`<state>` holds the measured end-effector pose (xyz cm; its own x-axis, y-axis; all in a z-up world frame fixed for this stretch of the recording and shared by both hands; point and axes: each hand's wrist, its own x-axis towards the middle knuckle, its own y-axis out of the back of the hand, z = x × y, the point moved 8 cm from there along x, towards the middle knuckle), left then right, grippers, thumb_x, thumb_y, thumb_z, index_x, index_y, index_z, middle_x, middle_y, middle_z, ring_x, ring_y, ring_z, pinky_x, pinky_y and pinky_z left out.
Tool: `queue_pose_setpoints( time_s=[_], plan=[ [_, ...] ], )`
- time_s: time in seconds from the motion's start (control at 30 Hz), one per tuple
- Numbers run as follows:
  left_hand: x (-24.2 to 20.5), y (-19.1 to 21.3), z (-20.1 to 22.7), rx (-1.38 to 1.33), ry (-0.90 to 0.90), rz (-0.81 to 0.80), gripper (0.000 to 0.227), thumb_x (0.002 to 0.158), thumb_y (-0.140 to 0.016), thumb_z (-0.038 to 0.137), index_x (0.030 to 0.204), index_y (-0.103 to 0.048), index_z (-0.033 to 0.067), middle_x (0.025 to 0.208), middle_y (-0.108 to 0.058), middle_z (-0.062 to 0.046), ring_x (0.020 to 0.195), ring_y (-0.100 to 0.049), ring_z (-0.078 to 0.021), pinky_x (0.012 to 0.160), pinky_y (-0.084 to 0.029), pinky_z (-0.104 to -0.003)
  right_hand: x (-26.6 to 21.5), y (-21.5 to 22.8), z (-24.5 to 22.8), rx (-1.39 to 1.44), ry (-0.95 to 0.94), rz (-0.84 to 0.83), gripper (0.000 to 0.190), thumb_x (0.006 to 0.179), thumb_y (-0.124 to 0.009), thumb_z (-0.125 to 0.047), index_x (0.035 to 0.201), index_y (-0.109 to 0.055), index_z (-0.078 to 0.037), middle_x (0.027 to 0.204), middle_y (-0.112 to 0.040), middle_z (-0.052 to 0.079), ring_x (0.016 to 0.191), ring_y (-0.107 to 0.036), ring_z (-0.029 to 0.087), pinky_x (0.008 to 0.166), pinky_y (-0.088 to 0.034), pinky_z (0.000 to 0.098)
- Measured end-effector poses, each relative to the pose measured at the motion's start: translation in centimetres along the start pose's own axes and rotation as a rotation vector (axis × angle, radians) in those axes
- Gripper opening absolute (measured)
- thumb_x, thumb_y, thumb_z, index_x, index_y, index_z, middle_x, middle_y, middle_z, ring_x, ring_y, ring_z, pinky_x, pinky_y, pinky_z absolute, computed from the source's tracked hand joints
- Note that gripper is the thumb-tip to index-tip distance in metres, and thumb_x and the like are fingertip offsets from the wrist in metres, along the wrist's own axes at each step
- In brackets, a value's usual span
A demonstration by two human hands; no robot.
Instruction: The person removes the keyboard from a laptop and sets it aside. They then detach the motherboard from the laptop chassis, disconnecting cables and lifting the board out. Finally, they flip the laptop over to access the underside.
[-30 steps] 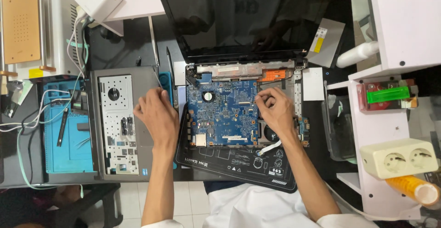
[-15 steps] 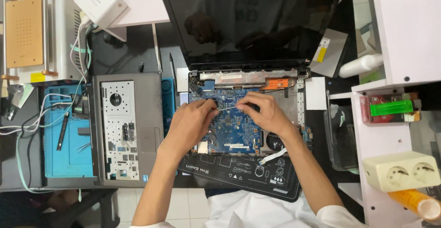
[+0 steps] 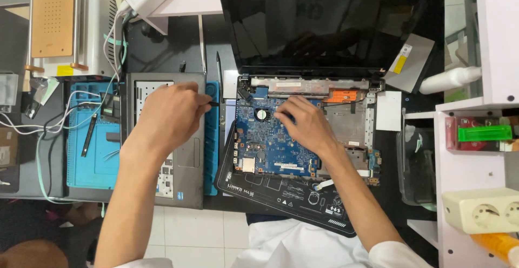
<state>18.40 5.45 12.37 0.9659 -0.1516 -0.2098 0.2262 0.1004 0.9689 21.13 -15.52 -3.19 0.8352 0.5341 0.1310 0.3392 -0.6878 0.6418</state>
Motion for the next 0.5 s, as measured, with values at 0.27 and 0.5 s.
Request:
queue_pose_setpoints(
  time_s=[0.27, 0.5],
  plan=[
    [2.2, -1.2, 0.2, 0.229, -0.099, 0.071, 0.012, 0.078, -0.071, 0.008, 0.086, -0.079, 0.0126, 0.095, -0.069, -0.008, 0.102, -0.067, -0.0275, 0.083, -0.051, -0.044, 3.7, -4.2, -3.1, -0.288, 0.354, -0.007, 0.038, 0.084, -0.069, -0.001, 0.121, -0.072, -0.010, 0.125, -0.066, 0.006, 0.126, -0.055, 0.026, 0.120, -0.031, 0.0569],
    [2.7, -1.5, 1.0, 0.278, -0.161, 0.147, 0.015, 0.079, -0.069, 0.004, 0.086, -0.079, 0.0120, 0.094, -0.068, -0.008, 0.100, -0.067, -0.0263, 0.083, -0.052, -0.042, 4.9, -4.7, -2.8, -0.253, 0.304, -0.065, 0.059, 0.088, -0.067, -0.001, 0.145, -0.059, -0.013, 0.122, -0.062, 0.009, 0.122, -0.055, 0.028, 0.122, -0.028, 0.0569]
  ],
)
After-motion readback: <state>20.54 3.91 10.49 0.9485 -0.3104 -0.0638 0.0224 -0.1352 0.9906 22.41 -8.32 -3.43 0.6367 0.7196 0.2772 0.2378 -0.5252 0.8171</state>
